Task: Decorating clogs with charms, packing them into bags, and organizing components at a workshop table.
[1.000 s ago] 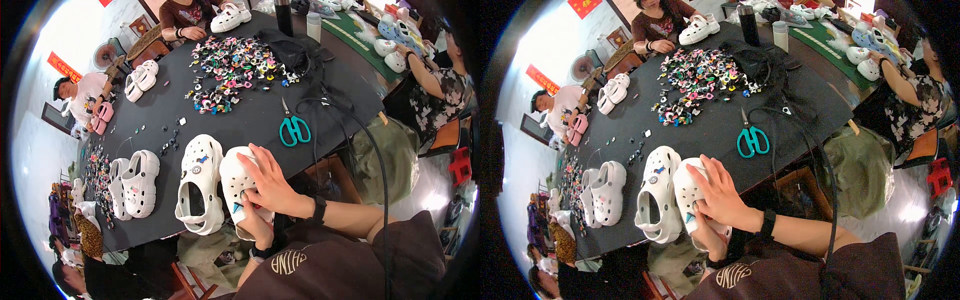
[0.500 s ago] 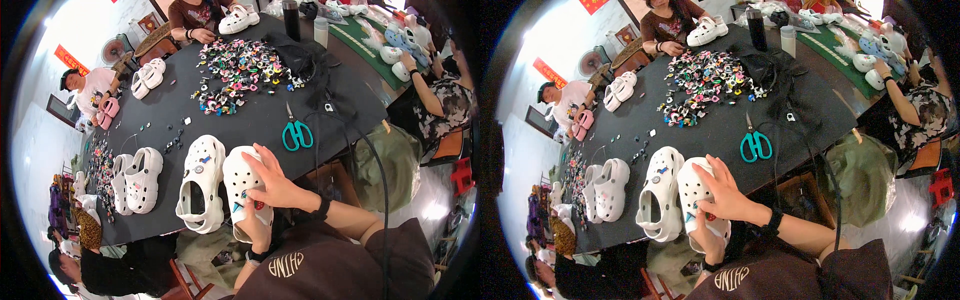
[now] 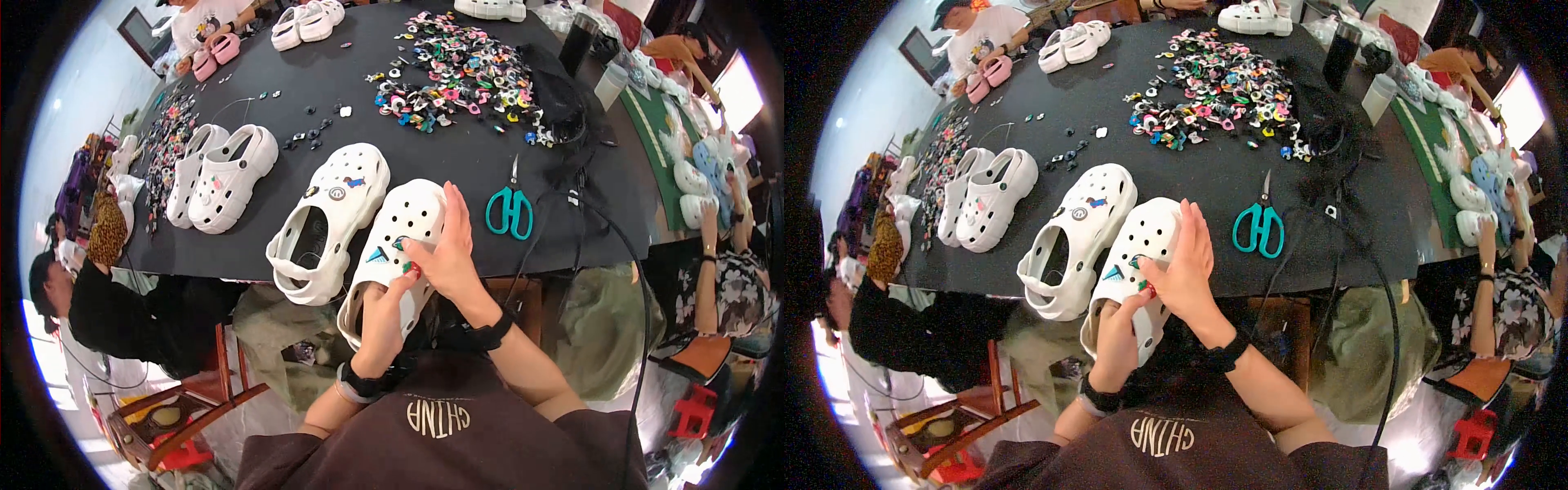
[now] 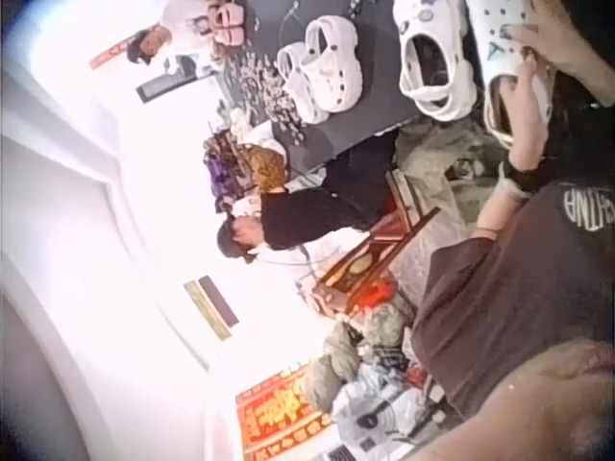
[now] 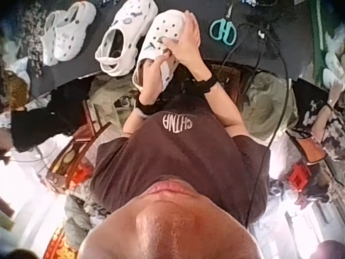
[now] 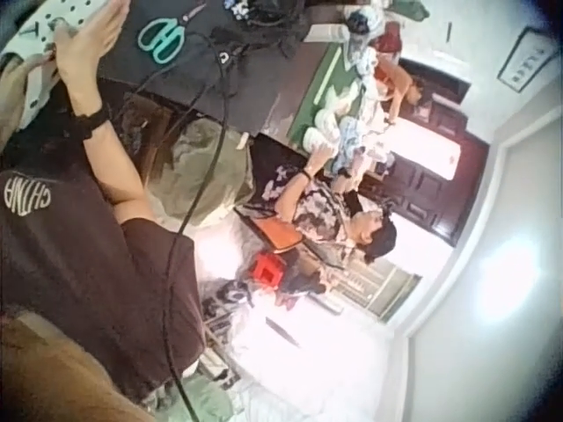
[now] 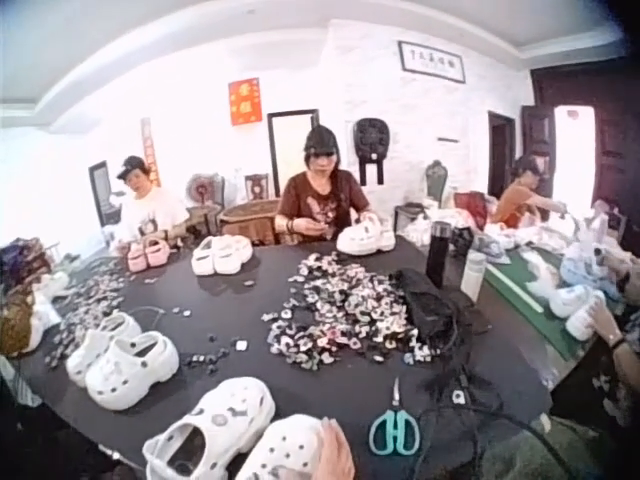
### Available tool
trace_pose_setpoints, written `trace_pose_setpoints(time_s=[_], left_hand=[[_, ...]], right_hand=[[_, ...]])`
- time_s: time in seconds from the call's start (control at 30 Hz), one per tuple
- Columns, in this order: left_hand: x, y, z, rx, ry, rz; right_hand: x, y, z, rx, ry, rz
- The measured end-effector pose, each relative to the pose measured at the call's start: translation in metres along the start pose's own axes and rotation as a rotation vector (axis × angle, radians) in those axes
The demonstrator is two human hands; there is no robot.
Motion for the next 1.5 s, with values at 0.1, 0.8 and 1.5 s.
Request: trace_pose_setpoints(time_s=[0.1, 0.8, 1.5], left_hand=[[0.006, 0.005, 0.007, -0.013, -0.012, -0.012], [0.017, 0.045, 0.06, 0.209, -0.154, -0.45], [-0.003, -0.082, 0.059, -0.639, 0.471, -0.049]], right_hand=[[0.0, 0.001, 0.011, -0.15, 0.031, -0.043], [0.042, -0.054, 0.017, -0.141, 0.11, -0.187], [0.01, -0.054, 0.014, -0.437, 0.35, -0.091]])
Point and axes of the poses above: each hand's wrist, its own x-axis away from the middle knuckle, its own y-axis out of the palm, z = x × y, the point moved 5 cm from there along -x, towards the middle knuckle, and after that the axes turned 11 degrees about z, right-handed, at the moved point
